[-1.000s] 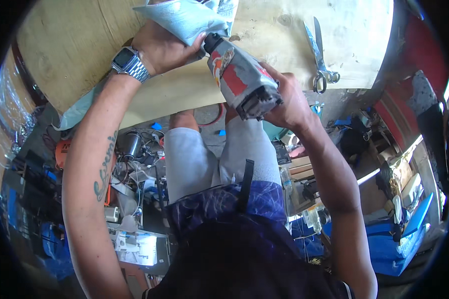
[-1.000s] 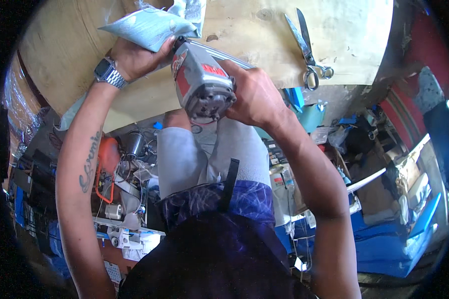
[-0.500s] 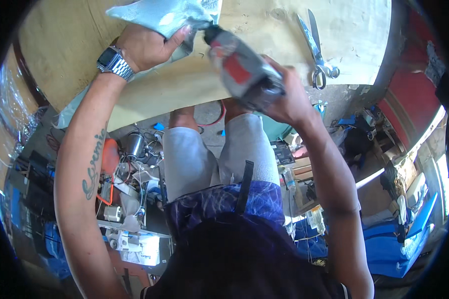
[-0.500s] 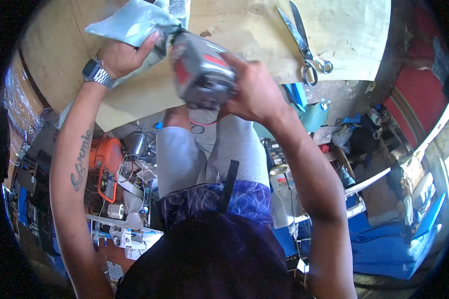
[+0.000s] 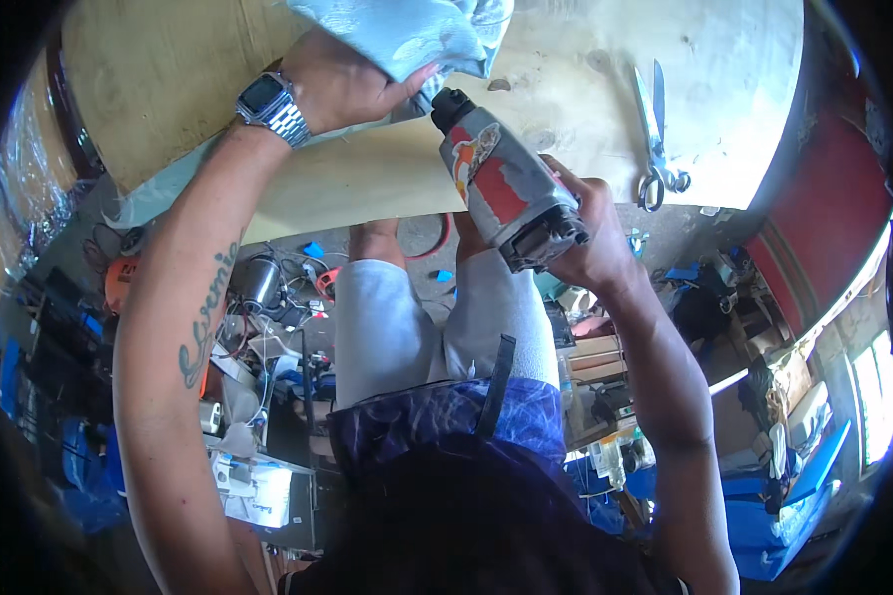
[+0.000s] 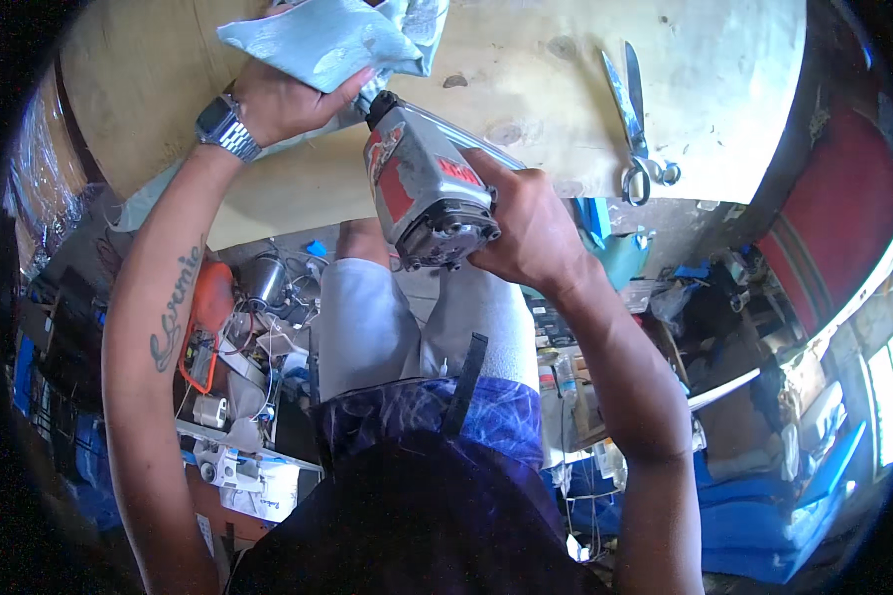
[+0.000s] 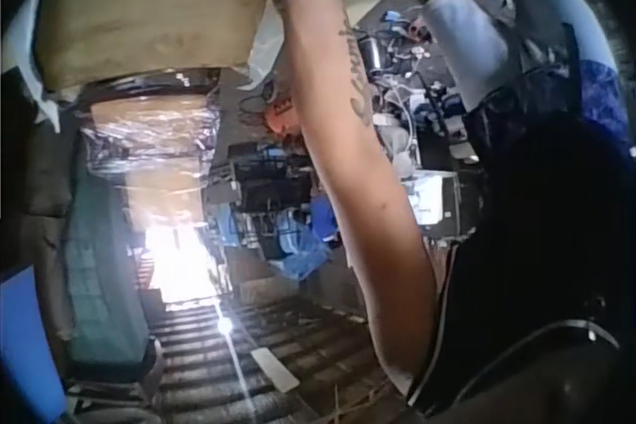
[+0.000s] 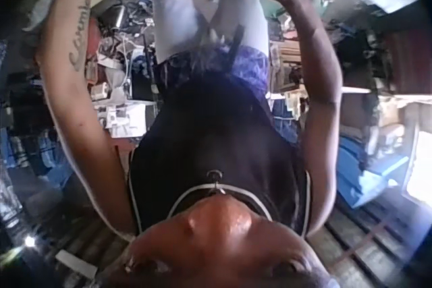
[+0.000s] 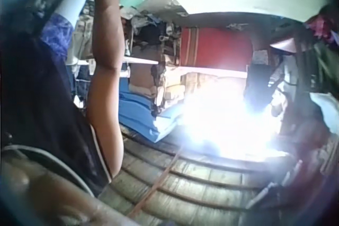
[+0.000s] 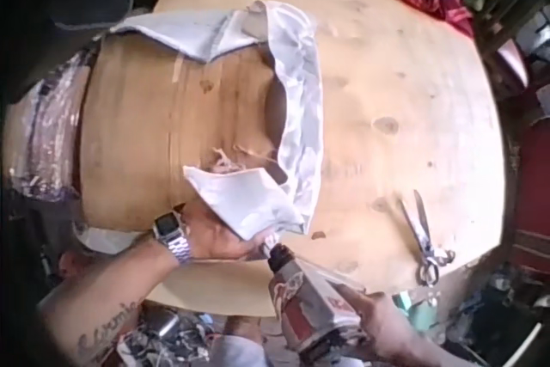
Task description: Reupholstering a furniture component by stretching fabric over a frame and securing it with a pneumatic stapler.
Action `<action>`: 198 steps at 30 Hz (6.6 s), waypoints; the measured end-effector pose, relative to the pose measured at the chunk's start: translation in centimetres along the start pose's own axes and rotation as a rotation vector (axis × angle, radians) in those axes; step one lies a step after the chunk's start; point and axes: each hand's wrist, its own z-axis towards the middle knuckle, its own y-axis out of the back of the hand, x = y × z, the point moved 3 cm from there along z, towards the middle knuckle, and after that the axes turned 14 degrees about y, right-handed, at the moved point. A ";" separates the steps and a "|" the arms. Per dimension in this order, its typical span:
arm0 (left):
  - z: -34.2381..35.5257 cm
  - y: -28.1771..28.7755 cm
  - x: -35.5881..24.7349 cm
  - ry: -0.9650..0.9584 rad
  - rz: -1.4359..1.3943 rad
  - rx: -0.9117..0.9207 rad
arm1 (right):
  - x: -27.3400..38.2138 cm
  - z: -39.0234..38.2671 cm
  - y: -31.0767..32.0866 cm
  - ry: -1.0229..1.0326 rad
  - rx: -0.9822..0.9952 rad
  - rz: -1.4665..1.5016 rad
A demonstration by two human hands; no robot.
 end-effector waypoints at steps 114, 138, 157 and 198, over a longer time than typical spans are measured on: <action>3.4 11.8 -3.0 0.708 -0.233 -0.201 | -20.4 -14.8 22.1 -0.513 -0.691 -1.104; 4.9 35.8 -0.7 0.887 -0.144 0.346 | 7.8 18.6 12.8 0.799 -0.588 0.241; -2.3 21.4 9.6 1.043 -0.812 0.851 | 6.0 5.9 7.2 -0.055 -0.395 0.090; 14.1 -2.5 -4.7 0.235 -0.081 0.516 | -11.9 1.8 2.8 -0.169 -0.854 -0.066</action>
